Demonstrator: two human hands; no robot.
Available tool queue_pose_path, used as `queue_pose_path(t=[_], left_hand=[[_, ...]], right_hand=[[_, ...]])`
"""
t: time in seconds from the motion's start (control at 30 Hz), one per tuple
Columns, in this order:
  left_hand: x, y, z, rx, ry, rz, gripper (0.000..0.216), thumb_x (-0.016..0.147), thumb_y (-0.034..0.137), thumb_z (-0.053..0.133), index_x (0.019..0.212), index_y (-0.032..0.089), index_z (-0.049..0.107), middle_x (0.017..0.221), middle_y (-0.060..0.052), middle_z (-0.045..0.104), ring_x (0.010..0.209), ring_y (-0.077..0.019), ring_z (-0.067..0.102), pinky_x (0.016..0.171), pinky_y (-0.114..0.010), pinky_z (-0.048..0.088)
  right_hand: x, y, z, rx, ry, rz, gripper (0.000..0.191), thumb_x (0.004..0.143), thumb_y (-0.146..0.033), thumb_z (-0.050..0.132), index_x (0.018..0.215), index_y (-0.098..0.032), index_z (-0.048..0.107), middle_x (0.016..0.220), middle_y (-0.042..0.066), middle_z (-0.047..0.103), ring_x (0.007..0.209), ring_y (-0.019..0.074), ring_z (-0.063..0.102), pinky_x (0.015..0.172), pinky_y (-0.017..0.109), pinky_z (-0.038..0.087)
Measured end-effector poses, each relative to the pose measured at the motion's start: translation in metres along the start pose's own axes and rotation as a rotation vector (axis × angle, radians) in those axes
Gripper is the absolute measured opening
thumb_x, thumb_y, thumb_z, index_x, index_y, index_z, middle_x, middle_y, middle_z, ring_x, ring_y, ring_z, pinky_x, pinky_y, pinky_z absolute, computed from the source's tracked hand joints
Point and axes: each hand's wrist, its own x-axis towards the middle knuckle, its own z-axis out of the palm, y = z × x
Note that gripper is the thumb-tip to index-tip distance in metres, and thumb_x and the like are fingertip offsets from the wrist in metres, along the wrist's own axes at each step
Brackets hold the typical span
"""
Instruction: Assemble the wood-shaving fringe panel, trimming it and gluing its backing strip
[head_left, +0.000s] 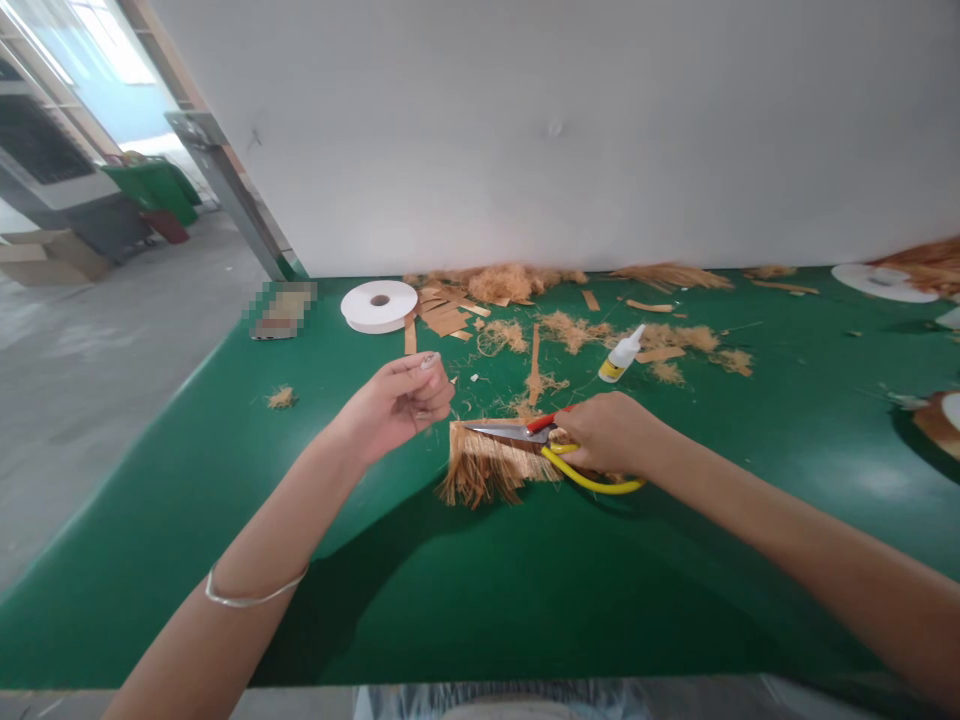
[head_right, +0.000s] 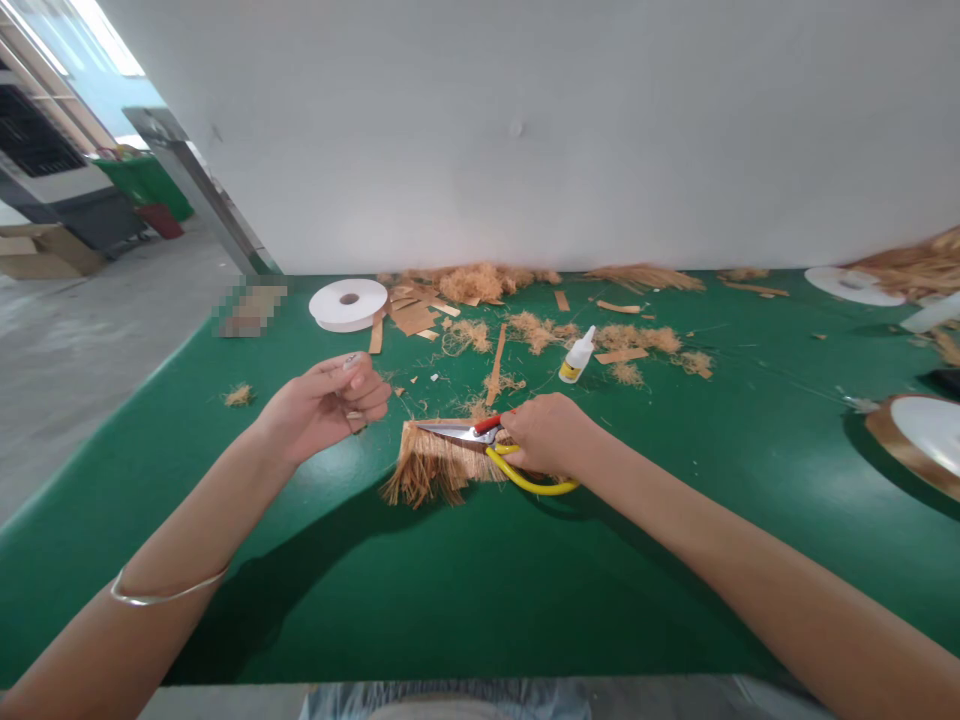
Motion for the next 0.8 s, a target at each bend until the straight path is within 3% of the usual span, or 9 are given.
queue_pose_path(t=[0.27, 0.4, 0.6, 0.8], left_hand=[[0.001, 0.0, 0.0, 0.0, 0.019, -0.003, 0.032, 0.081, 0.019, 0.059, 0.055, 0.015, 0.04, 0.054, 0.005, 0.024, 0.047, -0.007, 0.027, 0.044, -0.02, 0.026], [0.002, -0.001, -0.001, 0.003, 0.01, 0.0, 0.031, 0.08, 0.019, 0.06, 0.056, 0.015, 0.041, 0.054, 0.005, 0.023, 0.047, -0.0068, 0.027, 0.044, -0.02, 0.026], [0.0, 0.005, -0.001, 0.028, 0.009, 0.025, 0.031, 0.079, 0.02, 0.06, 0.056, 0.015, 0.041, 0.054, 0.005, 0.022, 0.047, -0.0064, 0.026, 0.044, -0.02, 0.023], [0.008, 0.025, 0.007, 0.13, 0.092, 0.172, 0.032, 0.083, 0.014, 0.052, 0.054, 0.016, 0.038, 0.053, 0.006, 0.019, 0.045, -0.0062, 0.024, 0.043, -0.02, 0.023]], right_hand=[[-0.005, -0.001, -0.004, 0.019, -0.033, 0.039, 0.029, 0.081, -0.04, 0.048, 0.078, -0.016, 0.063, 0.067, 0.009, 0.066, 0.057, 0.0179, 0.06, 0.046, 0.024, 0.028], [-0.009, 0.001, -0.002, 0.08, -0.071, 0.113, 0.029, 0.083, -0.039, 0.046, 0.087, -0.016, 0.063, 0.073, 0.009, 0.067, 0.059, 0.0181, 0.061, 0.046, 0.024, 0.028], [-0.016, 0.009, 0.004, 0.24, 0.022, 0.179, 0.021, 0.081, -0.033, 0.047, 0.086, -0.018, 0.061, 0.091, 0.007, 0.067, 0.076, 0.0206, 0.061, 0.053, 0.025, 0.034], [-0.028, 0.018, -0.009, 0.5, 0.114, 0.336, 0.02, 0.079, -0.036, 0.046, 0.078, -0.018, 0.056, 0.071, 0.004, 0.061, 0.058, 0.0141, 0.053, 0.047, 0.023, 0.031]])
